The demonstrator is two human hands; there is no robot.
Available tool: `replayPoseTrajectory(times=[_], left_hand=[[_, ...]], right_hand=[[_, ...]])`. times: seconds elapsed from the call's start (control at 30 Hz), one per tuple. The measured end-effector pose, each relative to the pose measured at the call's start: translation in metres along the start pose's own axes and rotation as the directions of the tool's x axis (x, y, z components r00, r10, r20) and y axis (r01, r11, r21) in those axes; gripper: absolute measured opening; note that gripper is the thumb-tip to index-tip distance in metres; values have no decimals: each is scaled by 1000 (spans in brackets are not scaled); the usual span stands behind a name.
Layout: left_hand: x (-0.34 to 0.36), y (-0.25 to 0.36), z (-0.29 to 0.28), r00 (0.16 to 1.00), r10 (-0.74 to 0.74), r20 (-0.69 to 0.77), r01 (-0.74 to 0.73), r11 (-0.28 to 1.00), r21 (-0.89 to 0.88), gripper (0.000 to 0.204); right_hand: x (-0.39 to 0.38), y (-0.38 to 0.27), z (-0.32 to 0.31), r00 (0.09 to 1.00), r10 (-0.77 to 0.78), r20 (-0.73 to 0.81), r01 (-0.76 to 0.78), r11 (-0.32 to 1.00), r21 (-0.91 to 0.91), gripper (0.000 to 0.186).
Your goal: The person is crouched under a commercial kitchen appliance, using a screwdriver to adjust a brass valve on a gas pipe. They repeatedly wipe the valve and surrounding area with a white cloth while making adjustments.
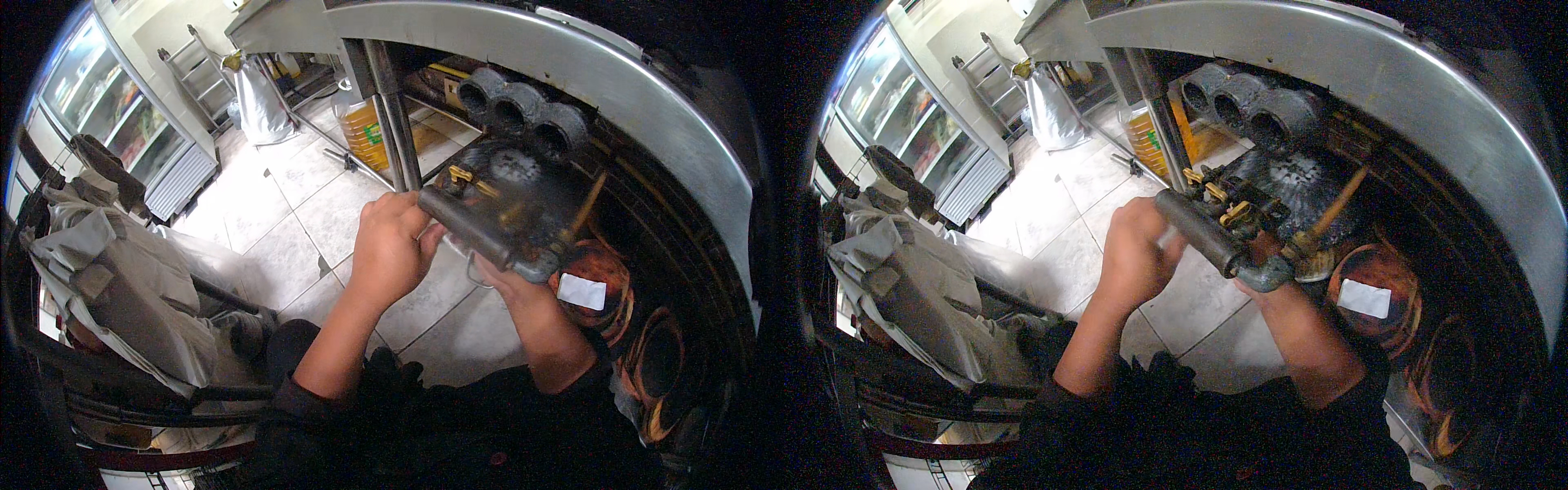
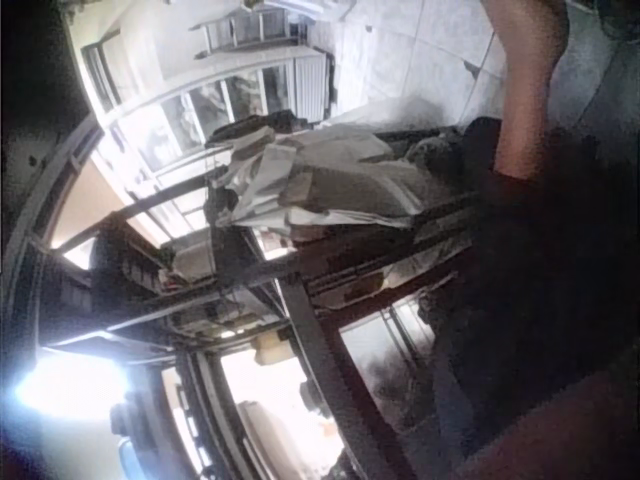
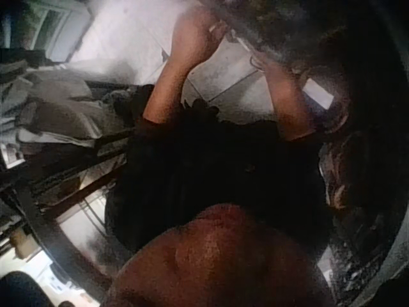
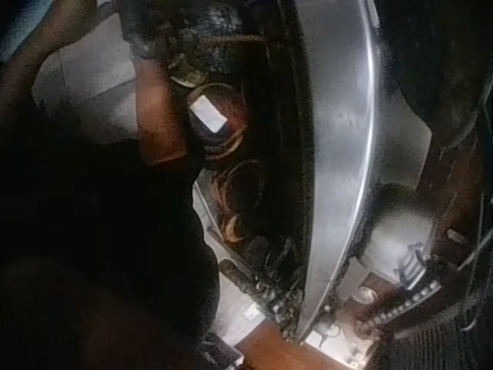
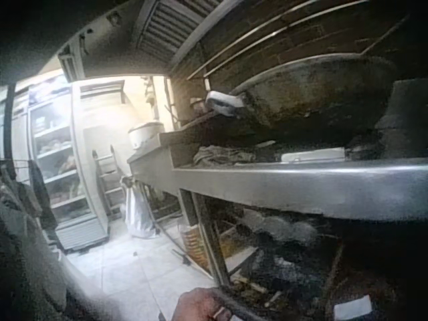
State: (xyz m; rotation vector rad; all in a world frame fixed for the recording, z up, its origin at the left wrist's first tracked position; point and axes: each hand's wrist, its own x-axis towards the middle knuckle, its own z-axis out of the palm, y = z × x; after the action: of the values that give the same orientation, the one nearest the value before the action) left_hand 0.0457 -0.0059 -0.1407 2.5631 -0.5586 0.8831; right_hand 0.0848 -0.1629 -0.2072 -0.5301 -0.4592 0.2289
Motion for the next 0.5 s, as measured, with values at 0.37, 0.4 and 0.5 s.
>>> replayPoseTrajectory(times=[0.37, 0.4, 0.5], left_hand=[[-4, 6, 9, 999, 47, 0, -46, 979, 200, 16], [-4, 7, 8, 999, 40, 10, -41, 974, 222, 16], [-5, 8, 3, 999, 32, 17, -36, 971, 236, 14]], right_hand=[[2, 16, -31, 992, -74, -101, 30, 922, -385, 31], [1, 15, -28, 991, -106, -85, 52, 873, -485, 32], [-2, 12, -21, 981, -187, -56, 75, 628, -774, 34]])
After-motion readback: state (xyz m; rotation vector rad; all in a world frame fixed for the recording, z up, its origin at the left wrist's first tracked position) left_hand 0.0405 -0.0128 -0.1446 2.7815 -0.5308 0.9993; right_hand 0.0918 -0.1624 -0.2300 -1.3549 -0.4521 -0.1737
